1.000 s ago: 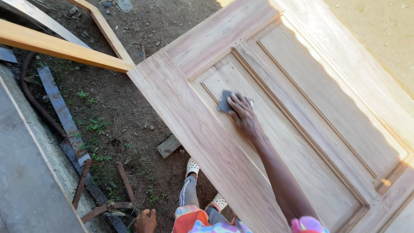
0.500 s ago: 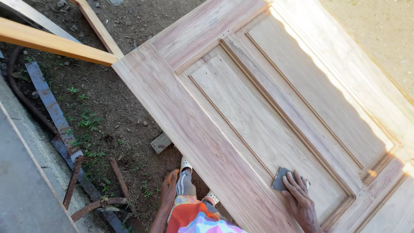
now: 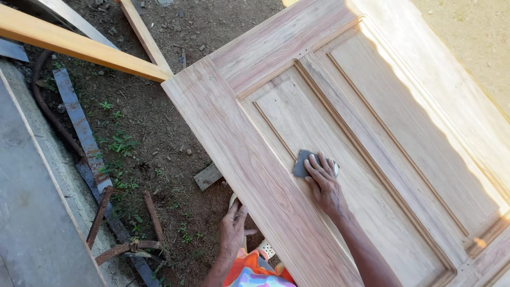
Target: Sanding and scraping a wooden door to smooth the surface.
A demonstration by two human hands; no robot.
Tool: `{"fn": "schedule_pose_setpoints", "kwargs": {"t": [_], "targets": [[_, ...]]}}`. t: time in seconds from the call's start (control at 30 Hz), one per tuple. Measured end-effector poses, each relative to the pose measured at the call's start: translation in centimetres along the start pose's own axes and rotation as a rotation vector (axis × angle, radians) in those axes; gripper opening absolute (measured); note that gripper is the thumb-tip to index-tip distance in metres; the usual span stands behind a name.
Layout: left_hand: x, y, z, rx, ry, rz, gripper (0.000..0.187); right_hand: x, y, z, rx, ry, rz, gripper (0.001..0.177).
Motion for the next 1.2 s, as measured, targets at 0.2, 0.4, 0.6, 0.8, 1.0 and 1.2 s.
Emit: {"fn": "schedule_pose_setpoints", "kwargs": {"t": [0.2, 0.4, 0.6, 0.8, 1.0, 1.2], "targets": [[0.1, 0.3, 0.4, 0.013, -0.022, 0.029, 0.057, 0.4, -2.2, 3.3, -0.004, 0.014, -0.014, 0.046], [-0.2, 0.4, 0.5, 0.036, -0.099, 0.005, 0.052, 1.7, -3.9, 8.7, -0.046, 0.057, 0.048, 0.047], [-0.4, 0.0, 0.0, -0.015, 0.002, 0.007, 0.056, 1.9, -6.2, 12.9, -0.045, 0.092, 0.065, 0.047], [-0.5, 0.1, 0.2, 0.012, -0.057, 0.021, 0.057, 2.8, -7.1, 17.5, -0.046, 0.085, 0.106, 0.047], [0.5, 0.5, 0.8, -0.019, -0.035, 0.058, 0.059, 2.8, -6.7, 18.1, -0.059, 0.09, 0.094, 0.044], [-3.0, 0.2, 0.4, -0.003, -0.143, 0.059, 0.084, -0.2, -0.5, 1.8, -0.016, 0.02, 0.035, 0.045]]}}
Point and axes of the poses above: each hand's wrist, its own z-axis towards the middle knuckle, its own y-axis out of the back of the hand, x = y × z, the point moved 6 cm from there along z, towards the middle knuckle, and after that the axes turned 10 degrees about -z, right-handed, at the moved point
